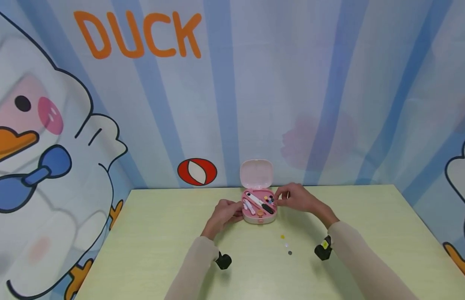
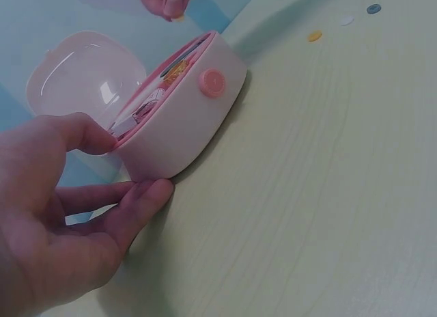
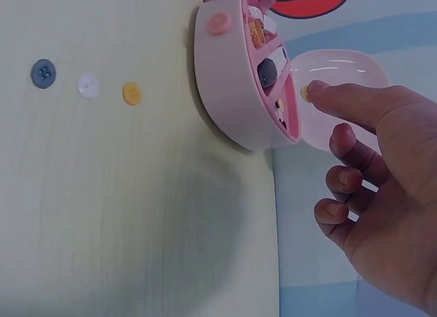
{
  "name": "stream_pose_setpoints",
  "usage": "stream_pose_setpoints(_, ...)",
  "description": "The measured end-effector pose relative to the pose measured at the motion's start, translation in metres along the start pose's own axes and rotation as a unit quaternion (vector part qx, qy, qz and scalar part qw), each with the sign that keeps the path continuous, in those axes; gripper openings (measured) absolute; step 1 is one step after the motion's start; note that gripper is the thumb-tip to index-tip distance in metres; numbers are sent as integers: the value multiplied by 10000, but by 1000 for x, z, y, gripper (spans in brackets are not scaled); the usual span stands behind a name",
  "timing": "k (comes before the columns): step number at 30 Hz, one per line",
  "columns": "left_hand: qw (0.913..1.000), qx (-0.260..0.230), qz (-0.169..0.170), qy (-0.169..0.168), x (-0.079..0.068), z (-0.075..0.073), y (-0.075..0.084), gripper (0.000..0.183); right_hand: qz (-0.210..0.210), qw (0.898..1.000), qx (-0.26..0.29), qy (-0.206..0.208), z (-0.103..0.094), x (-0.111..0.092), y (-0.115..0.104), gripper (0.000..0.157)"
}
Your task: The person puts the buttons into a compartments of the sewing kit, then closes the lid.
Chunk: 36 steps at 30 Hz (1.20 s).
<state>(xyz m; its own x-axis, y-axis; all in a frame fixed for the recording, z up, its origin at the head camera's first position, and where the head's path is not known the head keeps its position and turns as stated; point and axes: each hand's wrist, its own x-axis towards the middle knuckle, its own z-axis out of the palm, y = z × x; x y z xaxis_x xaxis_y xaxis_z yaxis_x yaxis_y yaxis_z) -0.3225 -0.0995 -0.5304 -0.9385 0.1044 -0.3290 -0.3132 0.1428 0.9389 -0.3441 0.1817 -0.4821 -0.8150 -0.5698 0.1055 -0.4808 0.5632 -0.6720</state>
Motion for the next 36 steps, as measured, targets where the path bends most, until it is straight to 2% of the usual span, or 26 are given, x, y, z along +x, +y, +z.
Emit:
stream_pose_setpoints(9,9999,43,-26,92,-2,1,0,30,189,9998,43,-23,3,16,7,7)
stream_pose_setpoints(21,9999,15,-41,104,-1,0,1,29,730,9973,100,56,14,31,5,12)
stream_pose_setpoints(36,9998,61,-78,168,2,1,-1,27,929,9956,70,6,22,42,3,10)
